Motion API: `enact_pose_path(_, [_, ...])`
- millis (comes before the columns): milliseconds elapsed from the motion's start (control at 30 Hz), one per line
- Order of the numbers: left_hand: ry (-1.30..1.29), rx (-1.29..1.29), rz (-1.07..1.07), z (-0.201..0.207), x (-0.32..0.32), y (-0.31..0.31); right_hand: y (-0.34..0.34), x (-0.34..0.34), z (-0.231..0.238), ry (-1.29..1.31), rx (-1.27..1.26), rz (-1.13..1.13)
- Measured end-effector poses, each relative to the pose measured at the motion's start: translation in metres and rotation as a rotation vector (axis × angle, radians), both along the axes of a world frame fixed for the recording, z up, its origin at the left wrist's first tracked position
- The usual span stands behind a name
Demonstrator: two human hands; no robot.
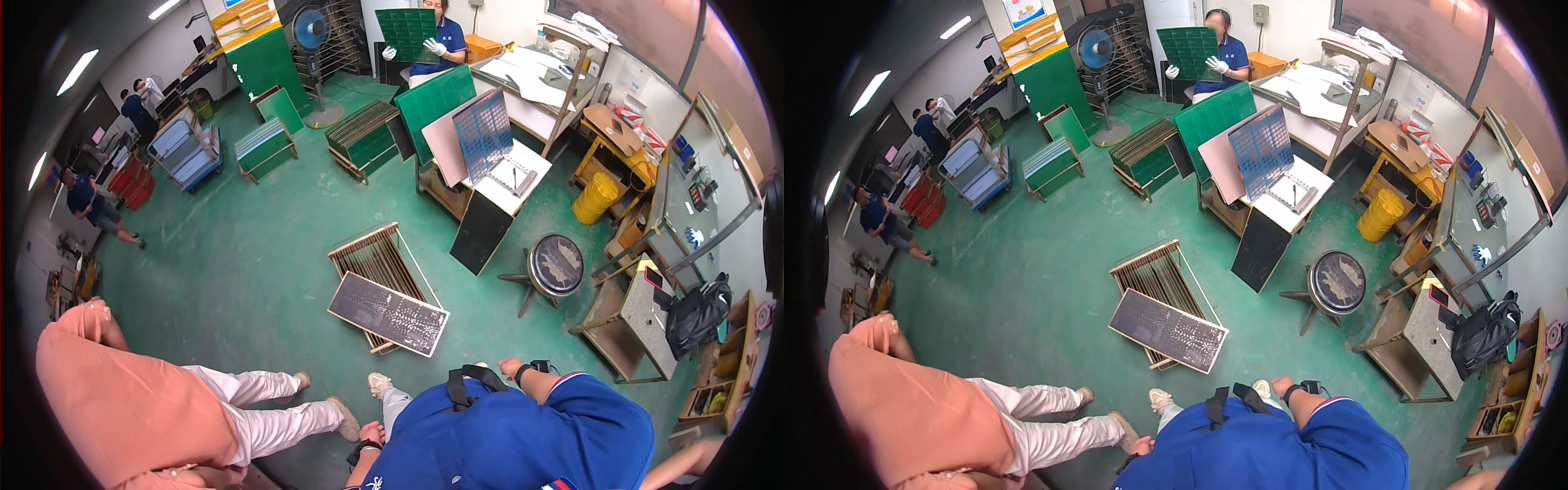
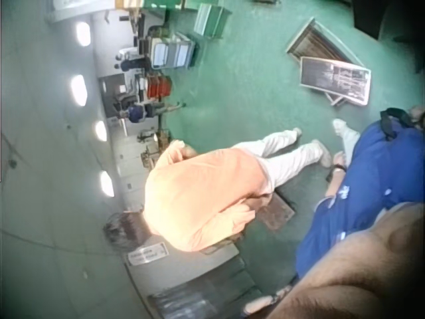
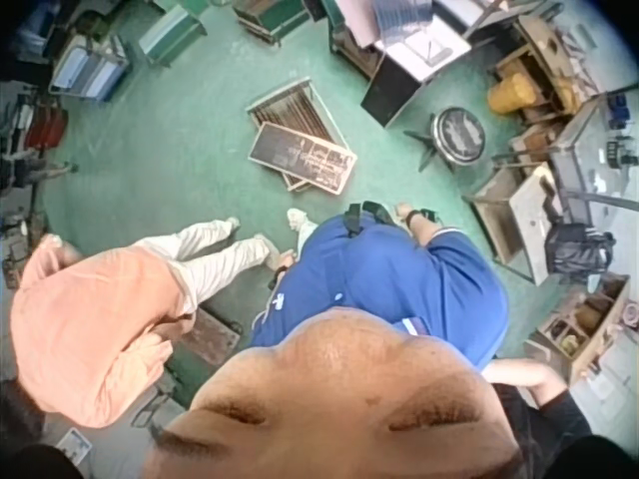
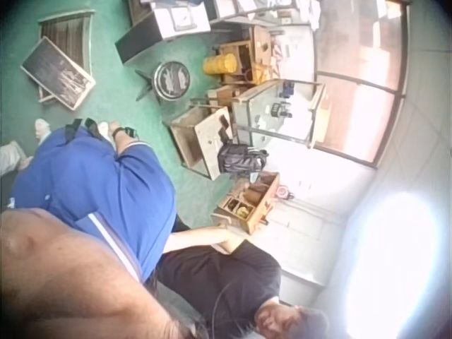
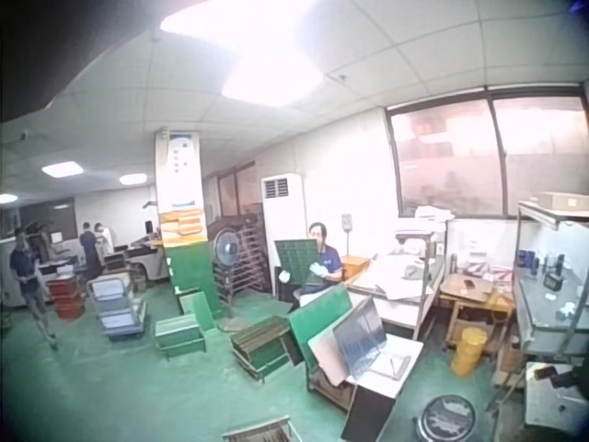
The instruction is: Inspecting a black metal mesh plate from a rack and adjusting a safety harness.
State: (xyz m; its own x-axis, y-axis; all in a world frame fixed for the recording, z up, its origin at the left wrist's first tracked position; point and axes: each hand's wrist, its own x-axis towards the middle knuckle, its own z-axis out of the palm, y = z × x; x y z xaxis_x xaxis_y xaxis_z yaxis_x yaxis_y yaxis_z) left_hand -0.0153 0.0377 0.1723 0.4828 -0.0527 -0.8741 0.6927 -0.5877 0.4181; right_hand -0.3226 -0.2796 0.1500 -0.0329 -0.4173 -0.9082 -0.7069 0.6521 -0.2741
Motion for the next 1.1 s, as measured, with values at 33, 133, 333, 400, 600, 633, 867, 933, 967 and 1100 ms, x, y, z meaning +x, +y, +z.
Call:
enact_pose_path(33, [0.007, -0.005, 0.014, -0.001, 0.000, 0.000, 0.000, -0.001, -0.001, -0.012, -0.004, 0.003])
enact_pose_path(133, [0.008, 0.001, 0.001, 0.002, 0.001, -0.003, 0.000, -0.004, -0.007, -0.027, -0.010, -0.004])
enact_pose_path(333, [-0.020, 0.005, 0.003, 0.014, -0.004, -0.006, 0.002, -0.003, -0.007, 0.020, -0.057, -0.022])
enact_pose_path(400, [-0.016, 0.001, 0.007, 0.015, -0.004, -0.007, 0.005, -0.004, -0.003, 0.022, -0.059, -0.033])
enact_pose_path(600, [0.003, 0.010, -0.017, 0.024, -0.002, -0.008, 0.008, -0.018, 0.010, 0.003, -0.043, -0.157])
enact_pose_path(633, [0.010, 0.005, -0.020, 0.026, -0.002, -0.008, 0.007, -0.028, 0.001, -0.003, -0.095, -0.188])
enact_pose_path(867, [0.001, 0.076, -0.027, 0.018, 0.003, 0.007, 0.001, -0.058, 0.004, 0.010, -0.182, -0.290])
enact_pose_path(933, [0.004, 0.090, -0.035, 0.017, 0.005, 0.007, 0.001, -0.059, 0.014, 0.000, -0.191, -0.310])
enact_pose_path(967, [0.003, 0.093, -0.024, 0.015, 0.006, 0.009, 0.002, -0.059, 0.019, 0.021, -0.195, -0.336])
enact_pose_path(1100, [0.004, 0.079, -0.039, 0.008, 0.008, 0.013, 0.002, -0.057, 0.026, 0.040, -0.176, -0.382])
